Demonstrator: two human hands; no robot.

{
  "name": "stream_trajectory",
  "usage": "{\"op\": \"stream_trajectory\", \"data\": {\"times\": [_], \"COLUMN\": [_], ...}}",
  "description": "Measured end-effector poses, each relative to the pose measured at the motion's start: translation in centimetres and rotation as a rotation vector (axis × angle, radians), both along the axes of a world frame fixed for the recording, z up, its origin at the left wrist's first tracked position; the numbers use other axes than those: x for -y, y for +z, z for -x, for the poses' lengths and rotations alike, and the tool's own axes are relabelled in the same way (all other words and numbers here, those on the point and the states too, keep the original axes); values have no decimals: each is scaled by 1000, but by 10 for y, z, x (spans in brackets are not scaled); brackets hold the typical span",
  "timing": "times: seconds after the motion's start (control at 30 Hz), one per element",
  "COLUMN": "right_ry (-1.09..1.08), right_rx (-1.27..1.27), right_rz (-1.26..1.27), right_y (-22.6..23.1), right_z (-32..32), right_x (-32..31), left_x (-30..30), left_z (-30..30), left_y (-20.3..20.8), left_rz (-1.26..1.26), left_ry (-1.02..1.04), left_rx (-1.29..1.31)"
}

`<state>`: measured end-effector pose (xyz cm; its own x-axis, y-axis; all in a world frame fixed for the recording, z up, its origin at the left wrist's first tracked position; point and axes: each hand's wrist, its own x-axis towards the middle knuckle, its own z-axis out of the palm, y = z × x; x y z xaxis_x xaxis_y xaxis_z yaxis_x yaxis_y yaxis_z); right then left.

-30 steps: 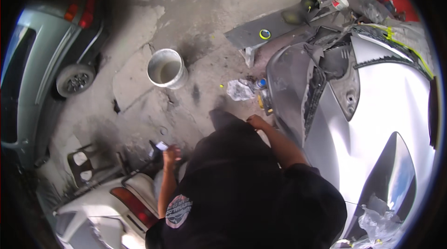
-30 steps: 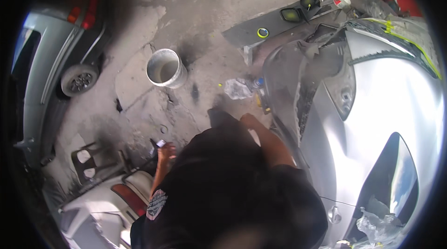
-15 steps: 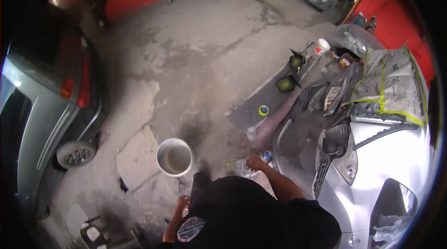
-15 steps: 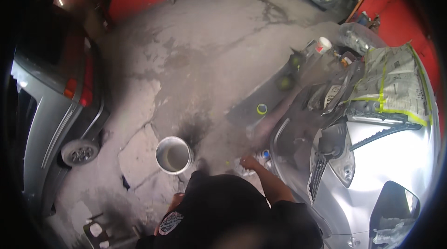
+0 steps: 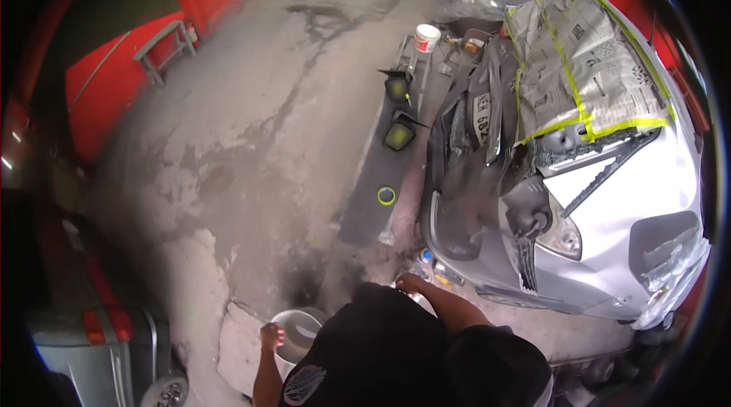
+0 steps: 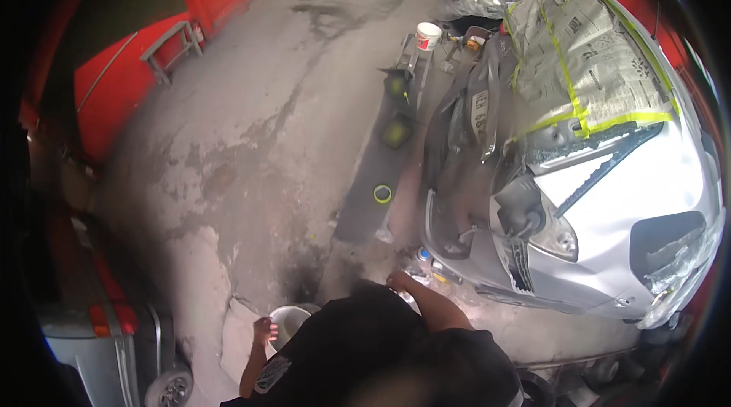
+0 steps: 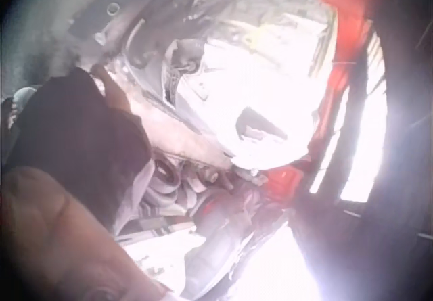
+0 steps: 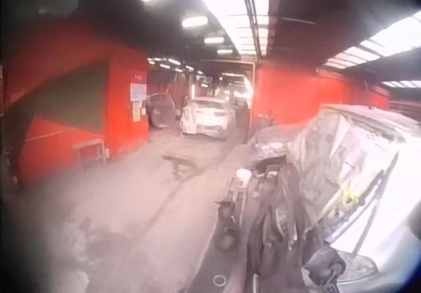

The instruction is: The person removes masking tape from a car side mirror. They peel off strips of tape from the mirror housing, revealing the painted surface underneath.

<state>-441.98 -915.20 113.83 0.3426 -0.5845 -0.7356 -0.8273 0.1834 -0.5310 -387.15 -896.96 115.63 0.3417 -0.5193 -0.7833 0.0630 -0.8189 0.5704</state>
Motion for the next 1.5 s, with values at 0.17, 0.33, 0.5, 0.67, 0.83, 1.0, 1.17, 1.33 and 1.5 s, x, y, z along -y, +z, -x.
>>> {"op": "stream_trajectory", "data": {"times": [0.17, 0.33, 0.5, 0.67, 0.83, 1.0, 1.17, 1.33, 1.5], "right_ry": [-153, 180, 63, -247, -243, -455, -898, -1384, -1662], "right_rx": [-84, 75, -103, -96, -64, 80, 81, 284, 366], "right_rz": [-147, 192, 264, 246, 347, 481, 370, -54, -330], "right_y": [-13, -110, -144, -140, -131, -36, 14, -24, -111], "right_z": [18, 35, -35, -120, -238, -317, -305, -246, -170], "right_x": [80, 149, 217, 274, 349, 466, 558, 619, 678], "left_x": [98, 212, 311, 452, 610, 772, 903, 1010, 1109], "left_z": [28, 20, -105, -139, -284, -347, -243, -125, -40], "left_y": [9, 31, -36, 4, -30, -23, 2, 12, -32], "left_rz": [218, 1003, -29, 180, -22, -21, 114, 190, 201], "left_ry": [-305, -922, -472, -571, -544, -658, -827, -1039, -1331], "left_rx": [-81, 618, -136, -29, -103, -78, 39, -49, 96]}}
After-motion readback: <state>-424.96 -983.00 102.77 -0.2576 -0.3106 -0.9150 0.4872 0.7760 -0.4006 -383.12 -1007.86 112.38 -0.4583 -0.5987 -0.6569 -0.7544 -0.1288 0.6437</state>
